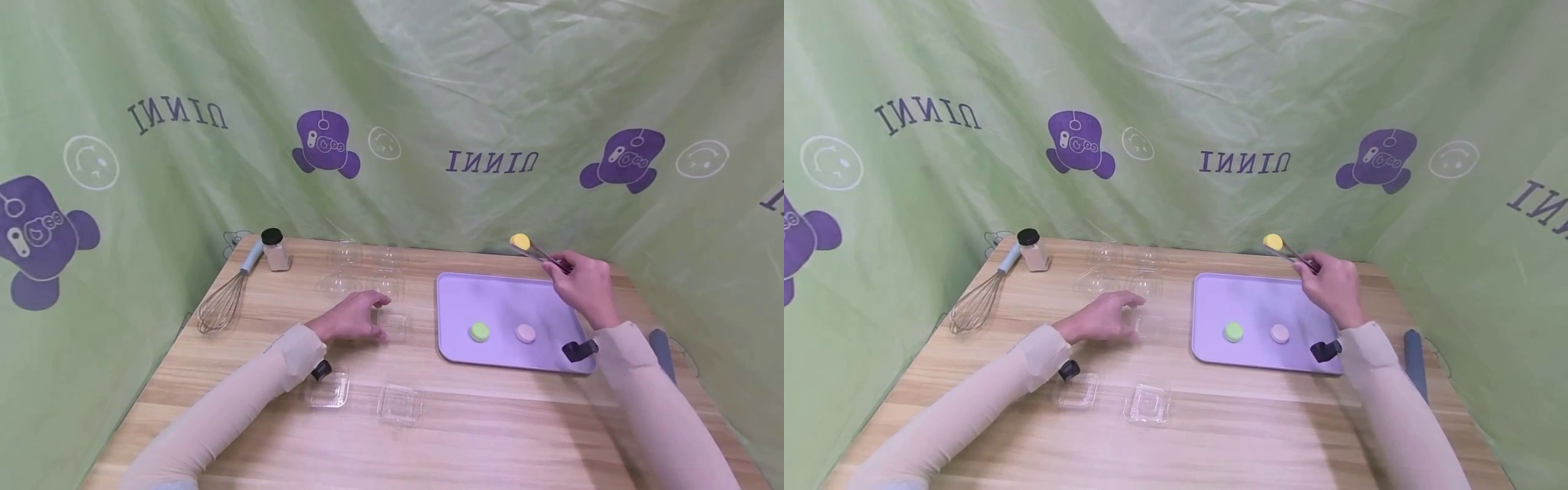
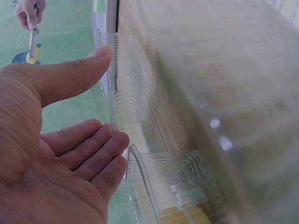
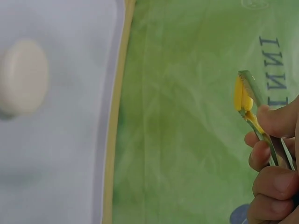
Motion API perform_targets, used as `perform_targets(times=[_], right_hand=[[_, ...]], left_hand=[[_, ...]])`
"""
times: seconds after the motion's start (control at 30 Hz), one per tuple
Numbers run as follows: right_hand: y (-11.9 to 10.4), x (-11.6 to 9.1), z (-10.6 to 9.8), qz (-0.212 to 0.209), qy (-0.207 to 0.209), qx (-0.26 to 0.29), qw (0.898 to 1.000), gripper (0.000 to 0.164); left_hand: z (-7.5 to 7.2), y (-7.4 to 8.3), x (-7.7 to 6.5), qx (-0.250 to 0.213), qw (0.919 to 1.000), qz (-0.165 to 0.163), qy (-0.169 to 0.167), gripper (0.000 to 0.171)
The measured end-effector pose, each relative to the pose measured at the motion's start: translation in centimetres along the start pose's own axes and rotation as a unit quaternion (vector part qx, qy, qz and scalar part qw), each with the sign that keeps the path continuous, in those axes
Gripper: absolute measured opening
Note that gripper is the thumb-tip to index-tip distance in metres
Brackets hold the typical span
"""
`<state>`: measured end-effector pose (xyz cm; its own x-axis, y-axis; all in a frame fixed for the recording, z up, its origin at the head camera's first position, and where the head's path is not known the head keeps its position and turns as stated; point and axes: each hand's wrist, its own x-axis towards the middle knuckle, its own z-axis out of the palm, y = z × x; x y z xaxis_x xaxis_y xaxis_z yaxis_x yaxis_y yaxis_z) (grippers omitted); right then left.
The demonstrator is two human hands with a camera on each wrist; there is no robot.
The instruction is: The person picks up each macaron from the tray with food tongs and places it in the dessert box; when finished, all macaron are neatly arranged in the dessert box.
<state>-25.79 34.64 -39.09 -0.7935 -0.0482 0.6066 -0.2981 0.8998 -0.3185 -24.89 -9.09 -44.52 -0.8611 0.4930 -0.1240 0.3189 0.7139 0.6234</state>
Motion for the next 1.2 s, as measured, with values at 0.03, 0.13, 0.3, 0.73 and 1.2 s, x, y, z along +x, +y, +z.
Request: perform_targets(times=[0.03,0.13,0.3,0.73,1.2], right_hand=[[-0.3,0.1,0.0,-0.003,0.003,0.004,1.000,0.016],[-1.5,0.3,0.2,-0.018,0.012,0.018,1.000,0.015],[-3.5,0.5,0.6,-0.061,0.026,0.034,0.997,0.013],[-8.1,0.9,2.5,-0.146,0.031,0.077,0.986,0.015],[-12.1,0.2,4.2,-0.209,0.003,0.120,0.971,0.017]], left_hand=[[0.0,0.0,0.0,0.002,1.0000,-0.001,0.000,0.080],[0.0,0.0,0.0,0.006,1.0000,0.000,0.004,0.080],[-0.1,0.1,0.1,0.016,0.9998,0.004,0.007,0.079],[0.2,0.0,0.1,0.011,0.9999,0.004,0.001,0.079],[0.2,0.0,0.1,0.010,0.9999,0.010,0.006,0.079]])
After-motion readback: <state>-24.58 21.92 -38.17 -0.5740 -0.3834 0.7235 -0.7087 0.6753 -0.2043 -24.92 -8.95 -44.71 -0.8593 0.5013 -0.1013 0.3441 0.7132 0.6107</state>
